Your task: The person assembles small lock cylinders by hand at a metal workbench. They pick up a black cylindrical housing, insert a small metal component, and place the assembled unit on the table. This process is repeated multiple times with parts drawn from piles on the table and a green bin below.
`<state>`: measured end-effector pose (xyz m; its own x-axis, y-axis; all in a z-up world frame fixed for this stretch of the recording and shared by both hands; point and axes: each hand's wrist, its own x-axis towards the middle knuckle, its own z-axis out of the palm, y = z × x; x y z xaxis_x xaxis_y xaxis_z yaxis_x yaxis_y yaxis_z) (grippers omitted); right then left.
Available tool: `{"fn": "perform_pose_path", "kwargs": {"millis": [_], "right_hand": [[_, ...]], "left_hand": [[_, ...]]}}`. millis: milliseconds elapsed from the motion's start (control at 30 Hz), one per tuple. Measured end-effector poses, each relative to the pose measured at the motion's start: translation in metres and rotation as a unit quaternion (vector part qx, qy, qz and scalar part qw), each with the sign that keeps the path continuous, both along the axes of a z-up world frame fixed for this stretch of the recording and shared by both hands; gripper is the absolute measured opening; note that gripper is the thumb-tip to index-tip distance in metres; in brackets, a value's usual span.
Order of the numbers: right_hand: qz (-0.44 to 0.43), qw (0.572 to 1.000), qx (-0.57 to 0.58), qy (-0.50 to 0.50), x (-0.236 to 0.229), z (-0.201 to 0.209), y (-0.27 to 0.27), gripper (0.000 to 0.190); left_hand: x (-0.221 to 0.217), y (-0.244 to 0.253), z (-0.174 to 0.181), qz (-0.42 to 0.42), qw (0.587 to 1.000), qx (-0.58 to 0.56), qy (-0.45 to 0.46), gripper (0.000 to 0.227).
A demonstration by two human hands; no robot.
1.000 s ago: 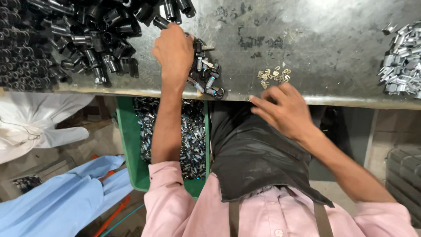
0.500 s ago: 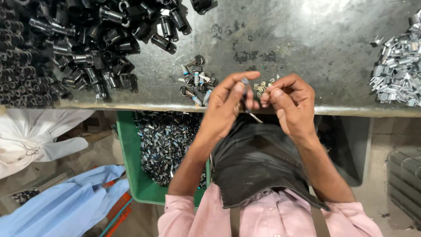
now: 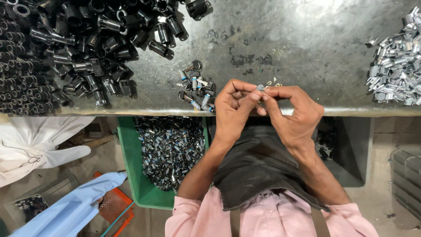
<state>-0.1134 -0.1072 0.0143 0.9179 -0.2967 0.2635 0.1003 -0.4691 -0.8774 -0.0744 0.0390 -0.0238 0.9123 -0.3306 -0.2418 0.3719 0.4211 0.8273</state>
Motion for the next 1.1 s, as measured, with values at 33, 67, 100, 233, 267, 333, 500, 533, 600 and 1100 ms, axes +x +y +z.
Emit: {"fn": "perform_pose_path", "kwargs": {"millis": [33,67,100,233,267,333,500,533,600,1100], "right_hand": [[-0.006,0.999,-0.031,-0.006,0.0,0.002,0.001,0.014],[-0.003,1.0,-0.018,-0.002,-0.001,0.005,0.001,0.014],[-0.001,1.0,-0.006,0.002,-0.003,0.008,0.001,0.014],[0.017,0.999,-0.037,0.013,-0.005,0.014,-0.009,0.016],[0.033,0.999,-0.019,0.029,-0.005,0.014,-0.013,0.015],[0.063,0.996,0.017,0.06,-0.002,0.01,-0.023,0.014],[0.134,0.9,0.413,0.04,0.011,-0.014,-0.035,0.017],[0.142,0.889,0.436,0.004,0.011,-0.019,-0.035,0.018],[0.089,0.895,0.434,-0.055,0.005,-0.025,-0.042,0.024],[0.036,0.887,0.46,0.019,0.014,-0.026,-0.055,0.037]], "left_hand": [[0.0,-0.001,0.003,0.005,0.999,0.026,-0.02,0.02],[0.0,-0.003,0.006,0.01,0.999,0.03,-0.03,0.02],[0.0,-0.004,0.008,0.014,0.999,0.034,-0.038,0.02],[0.002,-0.003,0.016,0.006,0.992,0.099,-0.077,0.017],[0.003,-0.002,0.017,0.001,0.991,0.1,-0.094,0.016],[0.003,-0.002,0.021,-0.011,0.986,0.102,-0.128,0.014],[0.022,-0.026,0.028,-0.092,0.954,0.231,-0.171,0.034],[0.035,-0.034,0.024,-0.107,0.913,0.314,-0.235,0.041],[0.079,-0.051,0.003,-0.069,0.947,0.204,-0.238,0.038],[0.137,-0.076,-0.014,-0.144,0.904,0.28,-0.289,0.04]]}}
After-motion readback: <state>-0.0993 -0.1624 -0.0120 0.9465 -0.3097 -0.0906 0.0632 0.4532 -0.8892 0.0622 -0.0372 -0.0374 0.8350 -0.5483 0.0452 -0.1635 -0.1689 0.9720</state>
